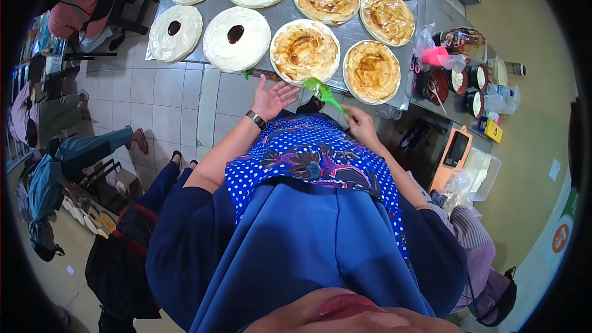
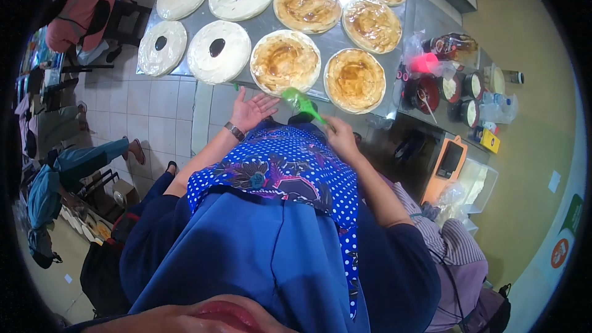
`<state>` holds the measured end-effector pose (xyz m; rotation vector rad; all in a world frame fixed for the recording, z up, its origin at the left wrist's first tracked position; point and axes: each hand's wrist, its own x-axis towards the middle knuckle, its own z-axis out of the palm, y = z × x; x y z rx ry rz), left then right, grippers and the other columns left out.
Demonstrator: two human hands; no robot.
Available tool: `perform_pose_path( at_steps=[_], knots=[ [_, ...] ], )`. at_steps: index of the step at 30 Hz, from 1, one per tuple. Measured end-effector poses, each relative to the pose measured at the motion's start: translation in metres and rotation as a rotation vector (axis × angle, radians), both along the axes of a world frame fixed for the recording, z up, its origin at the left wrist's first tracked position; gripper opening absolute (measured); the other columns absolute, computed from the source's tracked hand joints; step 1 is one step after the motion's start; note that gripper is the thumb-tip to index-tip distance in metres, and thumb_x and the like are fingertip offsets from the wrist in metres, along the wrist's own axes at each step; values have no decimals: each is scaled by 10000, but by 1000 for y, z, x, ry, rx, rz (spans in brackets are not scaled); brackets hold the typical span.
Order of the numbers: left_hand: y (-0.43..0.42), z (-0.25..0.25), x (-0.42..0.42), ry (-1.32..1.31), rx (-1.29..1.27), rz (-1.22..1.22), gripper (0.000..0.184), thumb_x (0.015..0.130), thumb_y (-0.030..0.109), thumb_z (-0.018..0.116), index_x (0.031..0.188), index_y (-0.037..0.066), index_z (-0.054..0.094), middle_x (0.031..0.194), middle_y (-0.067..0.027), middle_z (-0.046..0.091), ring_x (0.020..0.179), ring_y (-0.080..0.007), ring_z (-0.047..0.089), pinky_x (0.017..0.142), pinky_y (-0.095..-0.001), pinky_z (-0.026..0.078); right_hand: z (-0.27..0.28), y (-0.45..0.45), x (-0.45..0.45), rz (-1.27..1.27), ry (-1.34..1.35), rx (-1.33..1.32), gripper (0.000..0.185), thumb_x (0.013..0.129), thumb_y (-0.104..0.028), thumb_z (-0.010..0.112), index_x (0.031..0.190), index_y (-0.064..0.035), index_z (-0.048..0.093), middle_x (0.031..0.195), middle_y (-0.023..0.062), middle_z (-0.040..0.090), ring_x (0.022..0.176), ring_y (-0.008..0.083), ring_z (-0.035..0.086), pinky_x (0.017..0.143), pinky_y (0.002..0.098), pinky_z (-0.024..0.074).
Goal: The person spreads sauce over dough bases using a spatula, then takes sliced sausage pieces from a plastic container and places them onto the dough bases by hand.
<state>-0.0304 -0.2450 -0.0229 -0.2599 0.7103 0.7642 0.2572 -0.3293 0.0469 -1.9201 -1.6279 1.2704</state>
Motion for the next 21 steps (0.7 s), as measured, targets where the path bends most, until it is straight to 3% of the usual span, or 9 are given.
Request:
perform_pose_path(
  at_steps=[1,4,6,8,9,11,13,16,21],
  knots=[
    [0,1,0,-1,-1,-14,894,869,663,317,1390,-51,180,1385,-263,319,1263,-405,370,1021,-551,318,-8,-3,1,-86,60,80,293,847,-79,560,1137,-54,594,1048,191,621,948,314,608,838,355,462],
    [0,1,-4,-3,16,-50,894,869,665,313,1390,-50,186,1388,-257,319,1263,-402,371,1016,-548,324,-8,2,-8,-233,52,-1,278,857,-82,557,1130,-52,598,1061,183,625,956,286,614,818,343,470],
    [3,-2,-5,-4,37,-65,895,868,666,312,1389,-51,189,1391,-253,317,1264,-401,372,1015,-547,325,4,8,-24,-152,25,-8,309,854,-84,547,1162,-82,582,1016,164,623,894,302,621,766,368,487],
    [0,-7,-8,-77,62,-72,888,868,665,316,1389,-45,202,1397,-247,312,1267,-398,368,1018,-546,323,18,20,-42,150,-216,295,337,850,-90,540,1185,-122,567,934,142,596,795,325,613,678,418,488],
    [0,-6,-8,-78,62,-73,888,868,665,316,1389,-45,202,1397,-247,312,1267,-398,368,1018,-546,323,15,34,-50,171,-245,452,394,811,-75,539,1193,-168,560,867,124,550,723,331,587,597,440,465],
    [-2,-2,-3,-15,17,-43,883,867,665,318,1392,-36,206,1403,-243,305,1269,-394,367,1023,-544,319,2,71,-58,281,-465,484,420,766,-57,541,1174,-151,568,858,115,548,712,305,588,567,413,464],
    [-4,0,-3,-22,29,-44,882,867,665,318,1395,-31,202,1405,-241,303,1268,-393,367,1025,-543,318,-12,110,-60,369,-522,669,459,721,-57,547,1175,-127,560,856,110,548,698,293,587,568,401,472],
    [-5,-2,-3,-38,42,-34,881,866,665,318,1399,-25,196,1411,-238,296,1267,-392,369,1026,-543,316,-24,149,-48,335,-634,747,438,733,-74,553,1170,-100,550,863,112,553,696,297,593,578,412,478],
    [-8,0,-4,-33,34,-22,875,866,668,315,1392,-25,224,1405,-239,310,1267,-391,370,1024,-543,319,-3,111,-13,71,-738,400,392,784,-106,531,1174,-142,551,898,138,573,773,326,613,624,432,491]
  ],
)
